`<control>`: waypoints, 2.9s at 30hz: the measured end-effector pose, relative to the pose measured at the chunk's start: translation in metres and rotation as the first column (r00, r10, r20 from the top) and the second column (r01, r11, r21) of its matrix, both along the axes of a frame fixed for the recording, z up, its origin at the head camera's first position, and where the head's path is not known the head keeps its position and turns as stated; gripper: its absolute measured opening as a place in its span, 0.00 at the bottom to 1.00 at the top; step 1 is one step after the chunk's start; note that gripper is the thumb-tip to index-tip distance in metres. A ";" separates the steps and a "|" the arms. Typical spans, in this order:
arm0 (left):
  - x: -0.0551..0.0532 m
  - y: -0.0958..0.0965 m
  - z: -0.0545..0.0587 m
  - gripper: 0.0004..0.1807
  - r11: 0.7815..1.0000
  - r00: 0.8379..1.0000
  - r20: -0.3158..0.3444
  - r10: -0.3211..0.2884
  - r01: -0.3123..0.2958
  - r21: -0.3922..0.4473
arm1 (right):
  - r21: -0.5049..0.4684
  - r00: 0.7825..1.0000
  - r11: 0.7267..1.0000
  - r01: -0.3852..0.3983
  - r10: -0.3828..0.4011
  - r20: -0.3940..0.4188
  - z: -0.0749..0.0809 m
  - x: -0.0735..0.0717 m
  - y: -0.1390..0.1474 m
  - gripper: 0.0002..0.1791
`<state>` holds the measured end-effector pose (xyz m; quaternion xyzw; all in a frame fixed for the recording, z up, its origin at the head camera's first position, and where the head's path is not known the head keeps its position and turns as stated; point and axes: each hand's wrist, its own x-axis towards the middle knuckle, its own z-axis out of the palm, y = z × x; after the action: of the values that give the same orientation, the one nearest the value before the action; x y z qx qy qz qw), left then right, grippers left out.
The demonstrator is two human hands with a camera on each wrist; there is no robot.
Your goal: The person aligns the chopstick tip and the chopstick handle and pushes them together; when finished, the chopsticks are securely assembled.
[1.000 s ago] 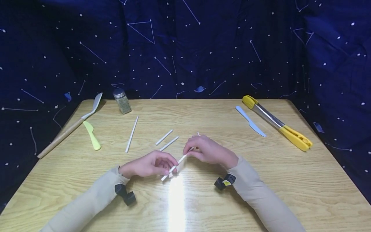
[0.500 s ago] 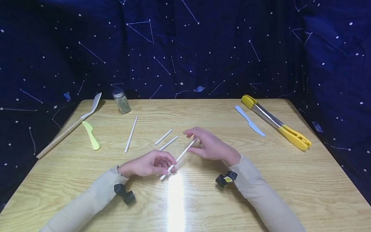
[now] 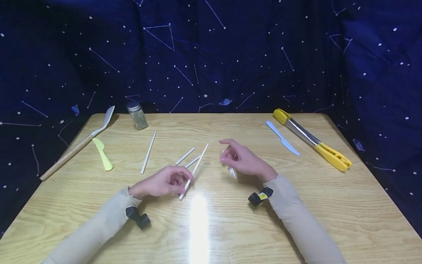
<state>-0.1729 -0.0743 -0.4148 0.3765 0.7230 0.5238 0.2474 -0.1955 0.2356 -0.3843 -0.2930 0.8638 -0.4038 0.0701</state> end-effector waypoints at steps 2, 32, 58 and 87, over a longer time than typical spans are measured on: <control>-0.001 -0.003 0.001 0.20 1.000 1.000 -0.006 0.020 -0.020 0.003 | 0.045 1.000 0.999 -0.013 0.013 -0.014 -0.001 -0.001 0.000 0.23; -0.044 -0.062 0.016 0.23 0.935 0.879 -0.359 0.314 -0.351 -0.042 | 0.119 1.000 0.993 -0.004 0.003 0.005 -0.009 -0.008 0.008 0.09; -0.058 -0.089 0.007 0.20 0.881 0.761 -0.576 0.298 -0.452 -0.141 | 0.228 0.998 0.972 -0.061 0.066 -0.013 -0.016 -0.009 0.013 0.14; -0.054 -0.086 0.001 0.38 0.687 0.726 -0.593 0.349 -0.629 -0.365 | 0.159 0.999 0.987 -0.037 0.030 0.046 -0.021 -0.010 0.016 0.13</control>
<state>-0.2269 -0.1604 -0.4141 0.1924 0.9530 0.2338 0.0025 -0.2056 0.2518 -0.4055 -0.2921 0.8867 -0.3380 0.1188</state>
